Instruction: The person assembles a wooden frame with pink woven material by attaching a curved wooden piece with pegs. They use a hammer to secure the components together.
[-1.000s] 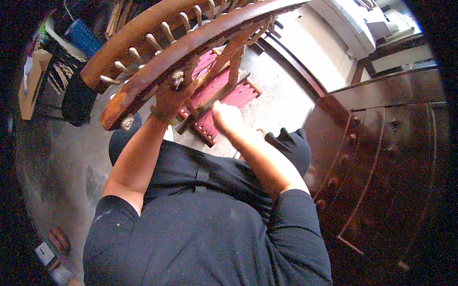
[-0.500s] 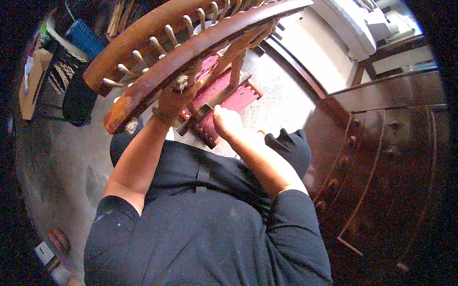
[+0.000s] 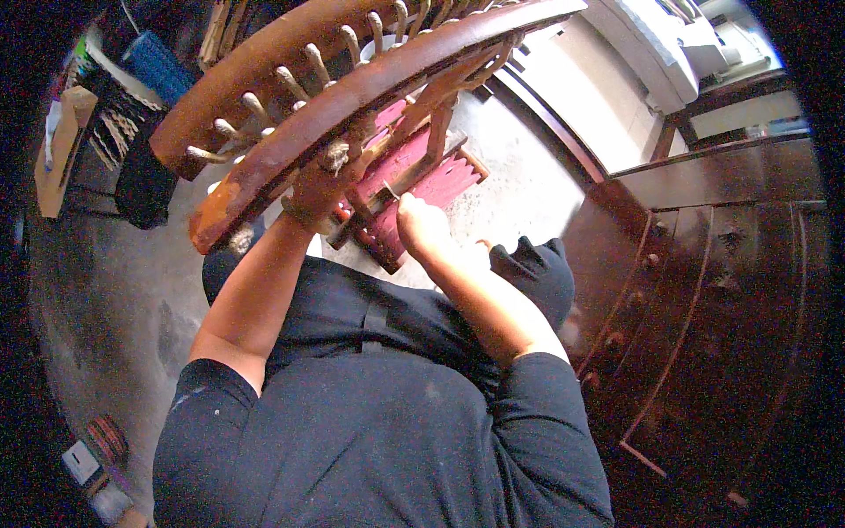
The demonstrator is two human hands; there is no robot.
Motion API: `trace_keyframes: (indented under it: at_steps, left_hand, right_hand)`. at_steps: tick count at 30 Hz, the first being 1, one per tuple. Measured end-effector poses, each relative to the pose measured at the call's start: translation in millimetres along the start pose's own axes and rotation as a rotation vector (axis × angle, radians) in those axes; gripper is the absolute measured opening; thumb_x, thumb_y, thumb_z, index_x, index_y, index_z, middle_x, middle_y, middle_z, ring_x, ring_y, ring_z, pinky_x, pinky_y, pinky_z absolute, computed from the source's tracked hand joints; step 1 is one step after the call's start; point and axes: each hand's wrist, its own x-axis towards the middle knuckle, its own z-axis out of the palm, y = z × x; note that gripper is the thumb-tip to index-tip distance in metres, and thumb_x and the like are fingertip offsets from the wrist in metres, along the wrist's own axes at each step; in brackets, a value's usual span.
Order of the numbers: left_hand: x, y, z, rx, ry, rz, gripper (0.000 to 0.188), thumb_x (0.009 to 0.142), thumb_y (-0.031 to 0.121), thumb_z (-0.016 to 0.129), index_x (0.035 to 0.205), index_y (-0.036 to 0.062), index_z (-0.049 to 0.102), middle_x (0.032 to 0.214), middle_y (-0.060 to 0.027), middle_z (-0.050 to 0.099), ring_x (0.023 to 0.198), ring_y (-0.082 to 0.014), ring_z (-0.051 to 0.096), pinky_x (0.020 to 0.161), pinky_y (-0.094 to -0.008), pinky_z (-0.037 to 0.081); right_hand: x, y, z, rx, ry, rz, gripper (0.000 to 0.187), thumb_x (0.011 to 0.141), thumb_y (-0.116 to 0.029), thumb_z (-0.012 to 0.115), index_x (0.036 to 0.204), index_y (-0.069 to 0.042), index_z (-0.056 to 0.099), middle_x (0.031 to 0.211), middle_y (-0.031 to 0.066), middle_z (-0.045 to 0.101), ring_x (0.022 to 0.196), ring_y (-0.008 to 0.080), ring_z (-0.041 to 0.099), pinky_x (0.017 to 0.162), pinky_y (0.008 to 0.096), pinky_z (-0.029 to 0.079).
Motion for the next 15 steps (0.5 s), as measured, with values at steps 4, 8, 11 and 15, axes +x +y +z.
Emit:
trace_keyframes:
  at_steps: [4, 8, 11, 15]
  left_hand:
    - [2.1, 11.4, 7.0, -0.275, 0.079, -0.222, 0.033, 0.077, 0.016, 0.071, 0.105, 0.0021, 0.061, 0.105, -0.0064, 0.062, 0.099, -0.0171, 0.058, 0.091, -0.0314, 0.044]
    - [17.4, 33.4, 5.2, -0.298, 0.074, -0.257, 0.031, 0.077, 0.015, 0.071, 0.103, 0.0021, 0.061, 0.103, -0.0055, 0.062, 0.096, -0.0157, 0.058, 0.089, -0.0307, 0.045]
    - [23.4, 40.5, 3.3, -0.283, 0.068, -0.223, 0.033, 0.078, 0.015, 0.071, 0.106, 0.0018, 0.060, 0.107, -0.0064, 0.061, 0.099, -0.0166, 0.057, 0.091, -0.0315, 0.044]
    - [21.9, 38.2, 4.8, -0.281, 0.059, -0.177, 0.036, 0.078, 0.014, 0.070, 0.110, 0.0014, 0.058, 0.111, -0.0076, 0.060, 0.103, -0.0179, 0.056, 0.093, -0.0324, 0.043]
  right_hand:
    - [-14.7, -21.0, -16.9, 0.101, -0.149, -0.110, 0.015, 0.081, -0.014, 0.052, 0.085, 0.000, 0.054, 0.079, 0.0246, 0.063, 0.075, 0.0389, 0.064, 0.068, 0.0470, 0.051]
    - [-12.9, -22.4, -6.5, 0.022, -0.136, -0.133, 0.014, 0.082, -0.009, 0.045, 0.090, 0.000, 0.051, 0.079, 0.0231, 0.063, 0.076, 0.0388, 0.064, 0.068, 0.0476, 0.051]
    - [8.3, 4.4, -2.1, -0.064, 0.043, -0.137, 0.013, 0.081, -0.006, 0.042, 0.088, 0.000, 0.051, 0.078, 0.0237, 0.063, 0.072, 0.0392, 0.064, 0.064, 0.0484, 0.051]
    - [40.4, 45.2, -16.6, -0.239, 0.169, 0.054, 0.016, 0.084, -0.007, 0.041, 0.090, 0.002, 0.055, 0.079, 0.0245, 0.064, 0.073, 0.0380, 0.065, 0.065, 0.0471, 0.052]
